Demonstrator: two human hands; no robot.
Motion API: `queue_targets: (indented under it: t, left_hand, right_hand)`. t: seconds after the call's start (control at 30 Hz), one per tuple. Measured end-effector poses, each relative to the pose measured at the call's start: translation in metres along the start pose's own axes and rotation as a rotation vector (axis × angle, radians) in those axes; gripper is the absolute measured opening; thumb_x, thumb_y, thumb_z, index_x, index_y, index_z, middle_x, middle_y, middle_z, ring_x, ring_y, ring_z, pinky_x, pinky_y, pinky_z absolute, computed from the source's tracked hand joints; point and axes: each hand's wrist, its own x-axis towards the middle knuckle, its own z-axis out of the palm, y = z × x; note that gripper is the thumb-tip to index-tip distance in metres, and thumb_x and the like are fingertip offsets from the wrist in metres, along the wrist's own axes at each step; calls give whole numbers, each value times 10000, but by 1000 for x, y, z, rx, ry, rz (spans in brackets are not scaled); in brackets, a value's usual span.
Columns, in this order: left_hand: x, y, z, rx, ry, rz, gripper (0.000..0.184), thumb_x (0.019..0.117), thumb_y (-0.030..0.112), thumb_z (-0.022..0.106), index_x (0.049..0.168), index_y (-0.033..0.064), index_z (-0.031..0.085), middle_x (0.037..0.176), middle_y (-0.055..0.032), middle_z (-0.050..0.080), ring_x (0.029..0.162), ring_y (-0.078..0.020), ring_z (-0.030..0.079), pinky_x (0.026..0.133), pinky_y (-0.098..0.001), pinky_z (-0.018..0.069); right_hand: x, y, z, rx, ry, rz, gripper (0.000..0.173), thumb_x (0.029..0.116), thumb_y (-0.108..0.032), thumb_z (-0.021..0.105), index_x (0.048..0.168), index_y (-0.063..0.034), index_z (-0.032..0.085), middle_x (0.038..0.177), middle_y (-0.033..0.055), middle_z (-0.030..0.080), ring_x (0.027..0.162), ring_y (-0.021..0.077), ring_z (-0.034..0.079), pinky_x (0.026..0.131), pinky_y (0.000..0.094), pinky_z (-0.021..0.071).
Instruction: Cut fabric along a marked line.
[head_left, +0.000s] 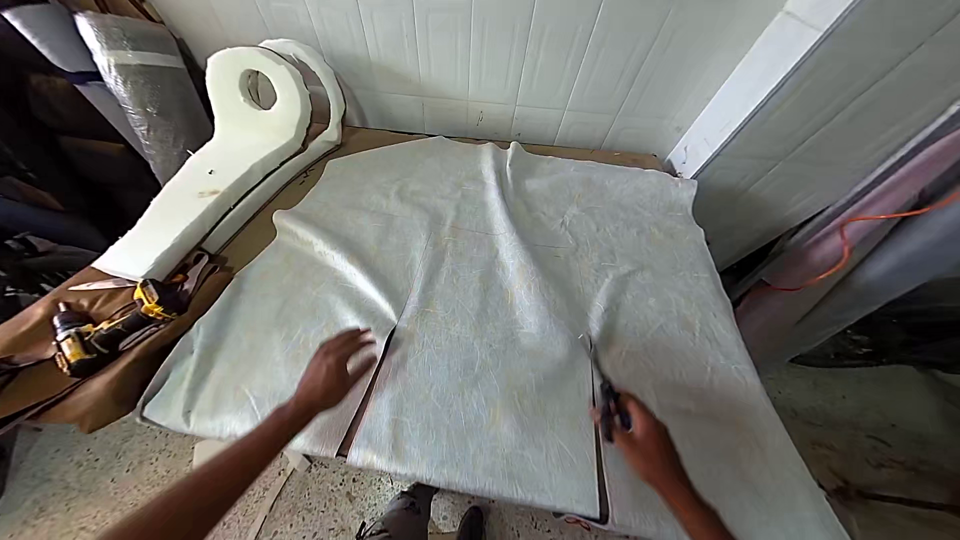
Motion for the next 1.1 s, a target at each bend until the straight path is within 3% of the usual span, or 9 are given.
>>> queue_targets:
  t: [0.13,0.27,0.43,0.57,0.73,0.83,0.93,1.03,1.1]
  left_hand:
    - [182,-101,-24,62,74,-58,519,1018,558,495,1373,210,646,1508,-43,550,1442,-272,457,1158,-584,386]
    - [352,-174,-23,129,59,-152,657,993,653,472,1503,242,518,1600,-114,433,1511,-371,333,1180,-680,284]
    - [481,-259,14,124,9,-363,912,898,870,297,1629,324,279,1694,-171,217,1547,-498,132,1098,-864,103]
    - [498,-314,33,260,67,-445,954,839,940,186,1622,400,248,1717,-71,192,1564,-457,105,1081,-872,83]
    - [505,-330,25,278,63,-462,991,790,981,150,1617,439,224,1723,-33,172,1572,-435,88,1068,-883,83]
    - [503,-323,22,222,61,-483,1003,806,967,187,1624,389,247,1724,-71,156,1572,-441,80,1078,-874,76]
    - [458,-276,26,182,128,-452,876,969,779,259,1618,194,318,1697,-191,191,1553,-475,143,1118,-824,152]
    - [344,-181,34,229,115,-157,748,1007,667,380,1604,215,368,1696,-87,254,1578,-341,168,1213,-706,166]
    - [246,-112,44,195,-7,21,698,975,638,505,1571,282,435,1708,2,236,1592,-256,132,1257,-650,138]
  right_hand:
    - [168,28,-33,-52,83,43,565,943,-547,656,1336,-140,639,1113,147,715,984,333,698,853,638,559]
    - [333,48,-46,-165,131,66,567,969,-552,622,1327,-112,624,1154,226,678,1036,431,662,870,719,504]
    - [459,63,-38,-221,94,273,679,1019,-578,529,1312,34,551,1137,359,615,1063,548,598,871,773,439]
    - [501,95,-24,-223,80,219,590,1030,-459,552,1178,112,563,1324,360,499,1180,539,531,926,773,429]
    - [518,101,-25,-168,81,291,575,1020,-503,537,1259,20,547,1271,311,568,1165,490,565,909,760,438]
    - [523,127,-32,-138,101,313,608,999,-535,546,1349,-39,511,1318,277,567,1205,478,559,926,756,447]
    - [512,122,-43,14,77,268,570,1043,-511,498,1457,-118,481,1386,195,595,1275,384,567,1021,684,439]
    - [486,95,-43,172,207,180,491,1038,-422,565,1399,-91,588,1327,147,662,1194,268,642,1028,533,497]
    - [450,54,-29,250,261,122,523,1044,-412,569,1397,-26,571,1373,155,623,1229,204,626,1080,423,501]
